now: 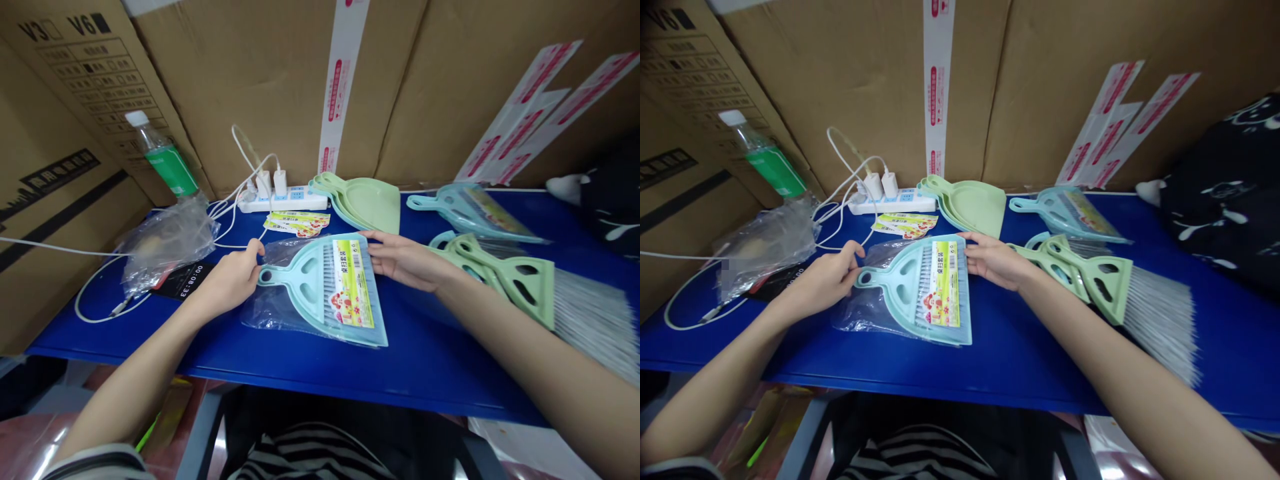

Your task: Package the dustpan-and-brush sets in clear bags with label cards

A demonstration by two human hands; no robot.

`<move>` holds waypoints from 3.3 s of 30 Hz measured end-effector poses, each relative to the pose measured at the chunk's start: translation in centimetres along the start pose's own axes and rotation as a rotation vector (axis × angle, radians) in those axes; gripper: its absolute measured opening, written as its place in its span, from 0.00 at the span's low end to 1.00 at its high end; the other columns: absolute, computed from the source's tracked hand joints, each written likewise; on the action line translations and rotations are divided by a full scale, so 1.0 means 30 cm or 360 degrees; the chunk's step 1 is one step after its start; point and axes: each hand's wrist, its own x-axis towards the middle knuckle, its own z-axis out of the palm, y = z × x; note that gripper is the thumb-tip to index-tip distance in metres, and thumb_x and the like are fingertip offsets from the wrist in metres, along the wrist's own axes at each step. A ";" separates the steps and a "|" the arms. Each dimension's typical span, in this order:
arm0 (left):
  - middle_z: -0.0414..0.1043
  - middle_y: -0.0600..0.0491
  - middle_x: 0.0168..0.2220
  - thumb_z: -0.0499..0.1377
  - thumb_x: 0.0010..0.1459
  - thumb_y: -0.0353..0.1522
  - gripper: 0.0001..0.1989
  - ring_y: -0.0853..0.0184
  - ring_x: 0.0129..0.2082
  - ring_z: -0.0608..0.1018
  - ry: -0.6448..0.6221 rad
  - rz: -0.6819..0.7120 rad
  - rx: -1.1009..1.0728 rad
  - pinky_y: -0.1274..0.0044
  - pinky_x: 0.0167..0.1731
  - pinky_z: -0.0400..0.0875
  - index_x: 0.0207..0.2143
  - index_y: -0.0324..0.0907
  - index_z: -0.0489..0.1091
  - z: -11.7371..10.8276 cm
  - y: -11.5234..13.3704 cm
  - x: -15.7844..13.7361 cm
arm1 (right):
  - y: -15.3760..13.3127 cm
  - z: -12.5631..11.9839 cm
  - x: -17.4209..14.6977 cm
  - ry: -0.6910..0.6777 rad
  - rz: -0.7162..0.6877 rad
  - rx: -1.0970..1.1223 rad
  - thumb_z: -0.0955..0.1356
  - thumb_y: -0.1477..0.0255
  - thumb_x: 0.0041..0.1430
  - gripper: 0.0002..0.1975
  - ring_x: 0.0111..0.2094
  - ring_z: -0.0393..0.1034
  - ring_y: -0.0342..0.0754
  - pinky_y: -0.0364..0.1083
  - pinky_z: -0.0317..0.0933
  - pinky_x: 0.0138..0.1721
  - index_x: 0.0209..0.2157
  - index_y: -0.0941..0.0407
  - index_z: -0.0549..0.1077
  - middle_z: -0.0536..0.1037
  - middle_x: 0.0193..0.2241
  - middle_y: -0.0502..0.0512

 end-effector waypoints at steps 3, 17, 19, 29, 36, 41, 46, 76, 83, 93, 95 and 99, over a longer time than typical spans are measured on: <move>0.65 0.61 0.19 0.47 0.56 0.22 0.13 0.62 0.21 0.76 0.0027 -0.0008 0.0015 0.74 0.28 0.65 0.44 0.41 0.59 -0.001 0.000 -0.001 | 0.002 -0.002 -0.001 -0.0015 -0.0023 -0.0009 0.63 0.82 0.62 0.11 0.40 0.77 0.42 0.46 0.67 0.52 0.42 0.54 0.70 0.81 0.37 0.52; 0.70 0.57 0.23 0.47 0.58 0.24 0.12 0.62 0.23 0.77 0.0065 -0.0001 0.0067 0.74 0.28 0.66 0.45 0.41 0.60 -0.006 -0.005 0.001 | -0.003 0.020 -0.023 -0.0221 0.0070 -0.0187 0.68 0.77 0.58 0.37 0.43 0.76 0.48 0.50 0.72 0.46 0.65 0.47 0.52 0.78 0.48 0.55; 0.70 0.56 0.23 0.47 0.58 0.23 0.14 0.61 0.24 0.77 0.0037 -0.0033 0.0084 0.74 0.29 0.66 0.46 0.40 0.60 -0.009 0.000 0.000 | 0.000 0.028 -0.027 -0.0171 0.0044 -0.0193 0.70 0.78 0.55 0.47 0.44 0.76 0.48 0.50 0.72 0.46 0.68 0.45 0.41 0.77 0.49 0.55; 0.69 0.54 0.24 0.46 0.59 0.23 0.15 0.57 0.29 0.77 0.0001 -0.0081 0.0344 0.71 0.32 0.67 0.48 0.38 0.60 -0.010 0.012 -0.001 | 0.022 0.022 -0.011 -0.0126 -0.0145 -0.0438 0.70 0.74 0.54 0.21 0.48 0.72 0.49 0.48 0.71 0.45 0.51 0.51 0.75 0.75 0.52 0.55; 0.70 0.54 0.24 0.46 0.60 0.25 0.14 0.58 0.28 0.77 0.0003 -0.0068 0.0378 0.71 0.32 0.68 0.49 0.39 0.59 -0.010 0.008 -0.001 | 0.033 0.018 -0.005 -0.0073 -0.0162 -0.0484 0.71 0.73 0.54 0.20 0.44 0.73 0.48 0.50 0.72 0.44 0.51 0.52 0.75 0.78 0.47 0.56; 0.71 0.53 0.26 0.45 0.60 0.25 0.14 0.58 0.29 0.78 0.0027 -0.0040 0.0405 0.71 0.33 0.69 0.48 0.40 0.59 -0.004 0.003 -0.002 | 0.033 0.017 -0.007 -0.0089 -0.0189 -0.0444 0.69 0.72 0.56 0.17 0.50 0.71 0.50 0.51 0.71 0.47 0.48 0.50 0.75 0.76 0.50 0.55; 0.75 0.49 0.31 0.45 0.61 0.26 0.14 0.56 0.33 0.80 0.0006 -0.0092 0.0450 0.69 0.35 0.70 0.49 0.39 0.59 -0.010 0.009 -0.001 | 0.024 0.020 -0.007 -0.0107 -0.0120 -0.0282 0.65 0.78 0.59 0.16 0.48 0.72 0.48 0.50 0.69 0.49 0.48 0.50 0.72 0.77 0.46 0.54; 0.78 0.40 0.40 0.45 0.62 0.26 0.14 0.50 0.38 0.81 0.0072 -0.0297 0.0703 0.68 0.34 0.73 0.49 0.38 0.61 -0.029 0.017 -0.005 | 0.014 0.003 -0.008 -0.0030 -0.0164 -0.0439 0.69 0.81 0.52 0.23 0.32 0.74 0.43 0.51 0.74 0.46 0.50 0.53 0.67 0.71 0.38 0.52; 0.76 0.39 0.46 0.45 0.63 0.25 0.14 0.47 0.42 0.80 0.0088 -0.0407 0.0774 0.64 0.38 0.74 0.50 0.38 0.61 -0.030 0.009 0.002 | 0.000 -0.005 -0.011 -0.0015 -0.0172 -0.0564 0.68 0.82 0.51 0.24 0.32 0.76 0.44 0.49 0.75 0.43 0.50 0.54 0.66 0.72 0.39 0.53; 0.76 0.40 0.47 0.45 0.64 0.24 0.15 0.47 0.42 0.80 0.0060 -0.0386 0.0777 0.63 0.38 0.74 0.51 0.37 0.61 -0.030 0.018 -0.003 | 0.019 -0.011 -0.006 0.0061 -0.0438 -0.1205 0.62 0.82 0.50 0.21 0.20 0.67 0.40 0.43 0.67 0.22 0.47 0.55 0.68 0.70 0.32 0.50; 0.76 0.40 0.46 0.44 0.64 0.24 0.15 0.47 0.42 0.81 0.0059 -0.0385 0.0789 0.62 0.38 0.75 0.51 0.37 0.61 -0.030 0.021 -0.004 | 0.020 -0.003 -0.006 0.0140 -0.0555 -0.1462 0.63 0.78 0.53 0.18 0.19 0.65 0.41 0.43 0.64 0.21 0.47 0.56 0.69 0.71 0.28 0.48; 0.77 0.40 0.46 0.44 0.64 0.24 0.15 0.47 0.42 0.81 0.0057 -0.0379 0.0807 0.63 0.38 0.75 0.51 0.36 0.62 -0.030 0.024 -0.006 | 0.026 0.014 -0.002 0.0316 -0.0818 -0.1891 0.64 0.75 0.54 0.14 0.20 0.64 0.44 0.45 0.61 0.26 0.44 0.58 0.72 0.71 0.21 0.47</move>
